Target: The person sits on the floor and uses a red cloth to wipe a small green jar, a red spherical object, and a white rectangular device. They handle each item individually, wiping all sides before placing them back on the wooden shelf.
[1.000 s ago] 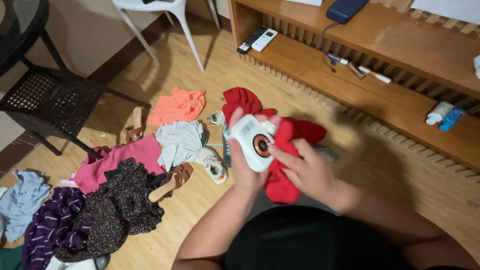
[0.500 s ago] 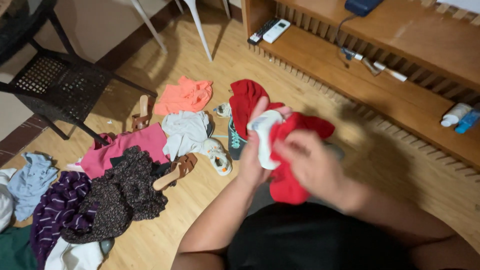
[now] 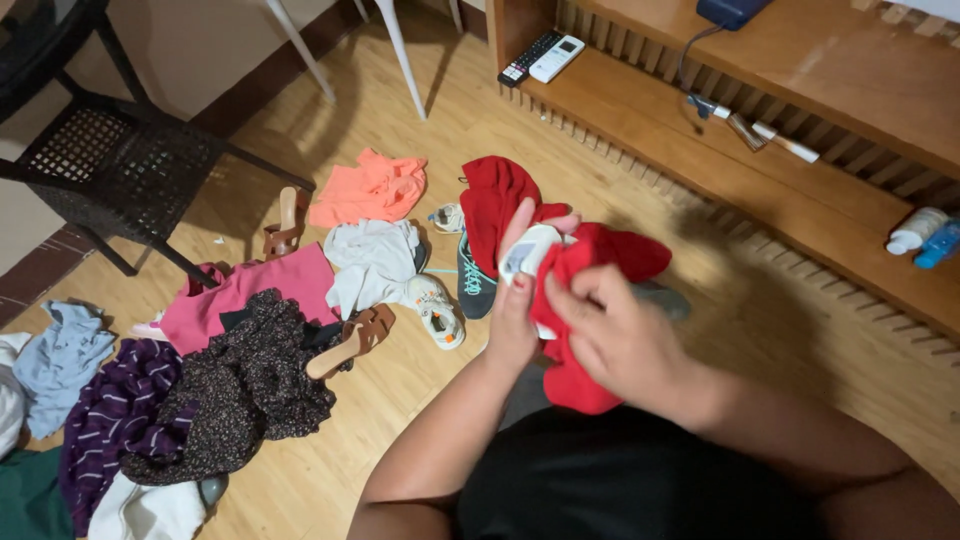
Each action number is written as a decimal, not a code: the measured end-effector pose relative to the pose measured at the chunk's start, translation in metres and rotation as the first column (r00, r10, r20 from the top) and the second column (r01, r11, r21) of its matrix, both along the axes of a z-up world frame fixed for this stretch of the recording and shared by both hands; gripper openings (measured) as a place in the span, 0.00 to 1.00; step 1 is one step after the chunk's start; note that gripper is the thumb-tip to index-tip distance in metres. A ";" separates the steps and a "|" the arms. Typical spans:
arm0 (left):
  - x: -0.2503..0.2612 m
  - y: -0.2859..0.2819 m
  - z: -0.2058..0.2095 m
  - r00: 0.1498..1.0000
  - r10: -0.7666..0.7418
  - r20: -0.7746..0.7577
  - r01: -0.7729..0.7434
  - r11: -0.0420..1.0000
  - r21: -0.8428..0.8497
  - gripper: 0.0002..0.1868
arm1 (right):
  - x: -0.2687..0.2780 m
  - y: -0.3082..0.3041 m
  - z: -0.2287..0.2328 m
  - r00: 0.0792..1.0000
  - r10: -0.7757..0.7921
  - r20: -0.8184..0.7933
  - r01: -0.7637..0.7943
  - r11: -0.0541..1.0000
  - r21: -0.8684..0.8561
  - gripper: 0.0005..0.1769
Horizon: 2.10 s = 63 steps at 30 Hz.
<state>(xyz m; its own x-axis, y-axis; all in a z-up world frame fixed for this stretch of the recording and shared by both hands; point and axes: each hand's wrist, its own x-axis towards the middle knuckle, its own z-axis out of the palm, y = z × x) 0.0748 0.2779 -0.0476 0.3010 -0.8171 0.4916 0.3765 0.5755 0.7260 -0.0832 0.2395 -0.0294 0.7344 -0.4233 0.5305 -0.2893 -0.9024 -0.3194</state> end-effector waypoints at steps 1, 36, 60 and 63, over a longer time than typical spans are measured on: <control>0.001 0.002 -0.003 1.000 0.000 -0.002 0.000 1.000 0.003 0.51 | 0.001 -0.003 0.002 1.000 0.000 -0.002 0.000 1.000 0.003 0.32; 0.016 0.011 -0.004 0.923 -0.127 -0.363 0.169 0.982 0.086 0.47 | -0.009 -0.039 -0.004 0.975 0.022 0.222 -0.099 0.935 0.341 0.30; 0.016 -0.012 -0.068 0.935 0.326 -0.140 -0.207 0.822 0.530 0.26 | -0.008 -0.042 0.033 0.980 -0.197 -0.014 0.179 0.856 0.484 0.28; 0.016 -0.001 -0.034 0.950 0.259 0.176 -0.313 0.781 0.541 0.34 | -0.011 -0.064 0.029 0.974 -0.071 0.215 -0.003 0.945 0.328 0.28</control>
